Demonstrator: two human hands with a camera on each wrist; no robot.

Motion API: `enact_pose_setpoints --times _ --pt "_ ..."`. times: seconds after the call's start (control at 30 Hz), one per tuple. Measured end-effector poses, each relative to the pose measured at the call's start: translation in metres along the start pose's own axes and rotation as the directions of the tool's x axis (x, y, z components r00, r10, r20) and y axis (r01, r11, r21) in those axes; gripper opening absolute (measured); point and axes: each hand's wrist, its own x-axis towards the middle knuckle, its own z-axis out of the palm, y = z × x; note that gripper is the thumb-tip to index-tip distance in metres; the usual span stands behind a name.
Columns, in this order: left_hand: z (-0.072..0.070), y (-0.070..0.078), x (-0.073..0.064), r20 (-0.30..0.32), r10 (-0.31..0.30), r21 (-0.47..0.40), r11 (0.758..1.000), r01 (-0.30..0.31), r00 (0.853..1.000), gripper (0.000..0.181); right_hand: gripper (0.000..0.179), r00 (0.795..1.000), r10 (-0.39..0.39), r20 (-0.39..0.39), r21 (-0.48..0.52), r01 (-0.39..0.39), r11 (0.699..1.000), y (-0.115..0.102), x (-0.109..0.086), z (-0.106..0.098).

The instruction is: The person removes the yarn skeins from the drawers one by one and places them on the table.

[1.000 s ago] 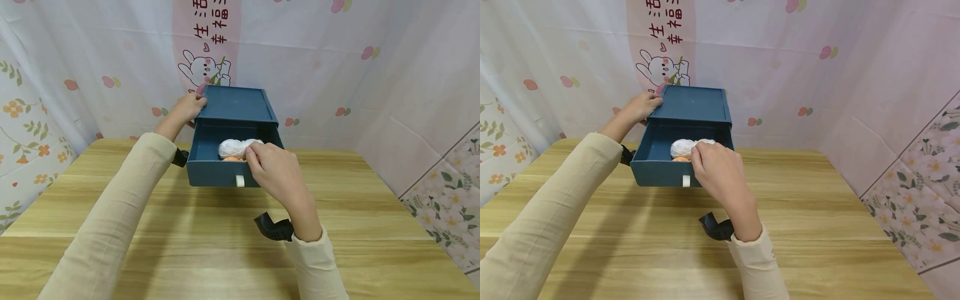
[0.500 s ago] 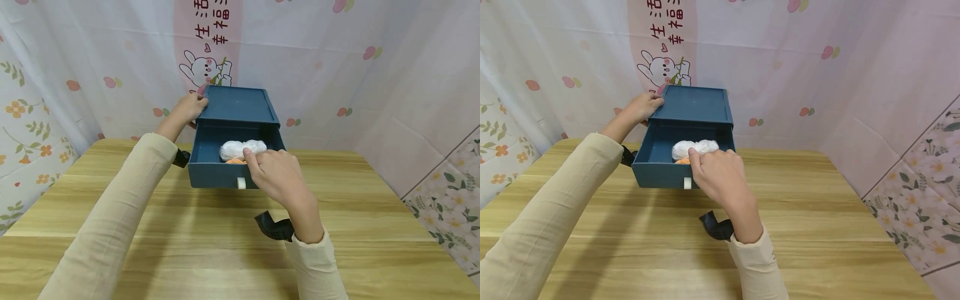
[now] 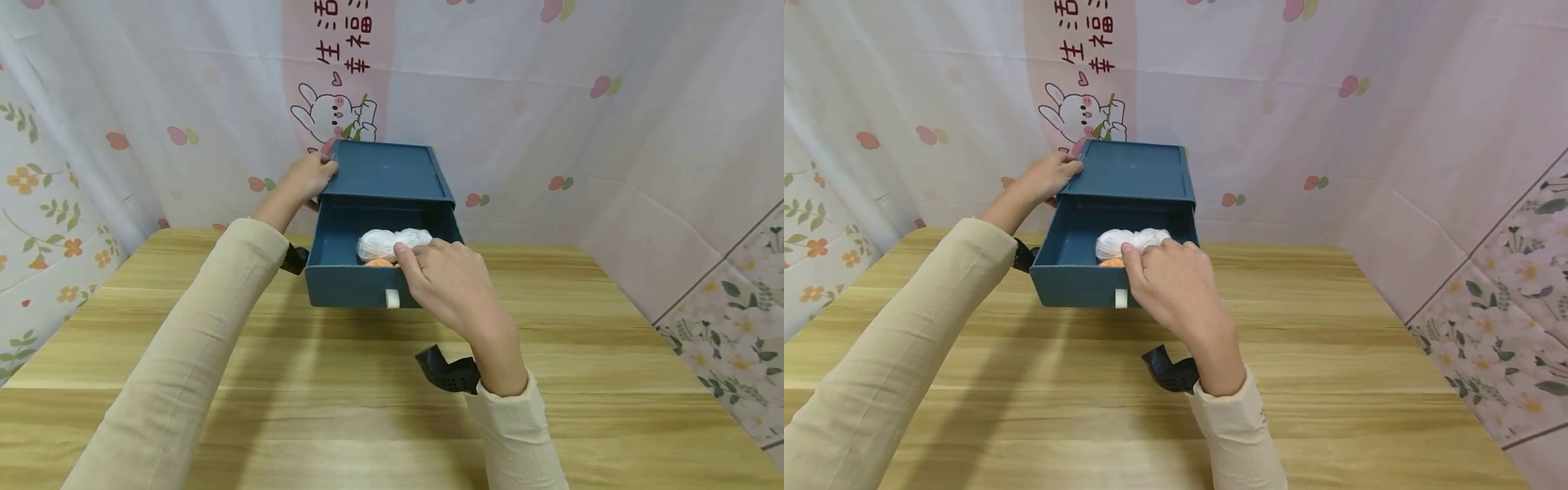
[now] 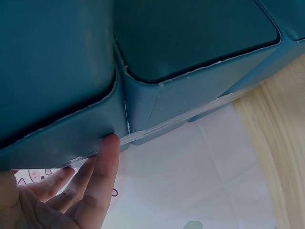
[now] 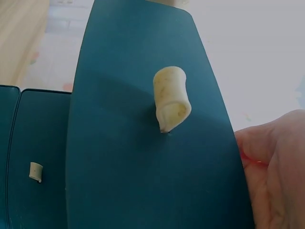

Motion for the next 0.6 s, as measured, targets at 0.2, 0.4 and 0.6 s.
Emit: enact_pose_setpoints --times 0.2,0.4,0.6 --pt "-0.0008 0.0009 -0.0015 0.009 -0.003 -0.003 1.000 0.003 1.000 0.051 0.058 0.999 0.020 0.042 0.008 -0.021 1.000 0.0000 0.0000 -0.0009" --pt "0.0005 0.0032 -0.0032 0.018 -0.005 -0.014 1.000 0.006 1.000 0.053 0.058 0.990 0.057 0.127 0.005 -0.058 0.998 0.0011 -0.0002 -0.0032" --pt "0.0007 -0.0002 -0.0023 0.015 -0.011 -0.039 0.999 0.012 1.000 0.053 0.058 0.993 0.044 0.106 0.006 -0.045 0.999 -0.0008 0.0011 -0.0036"
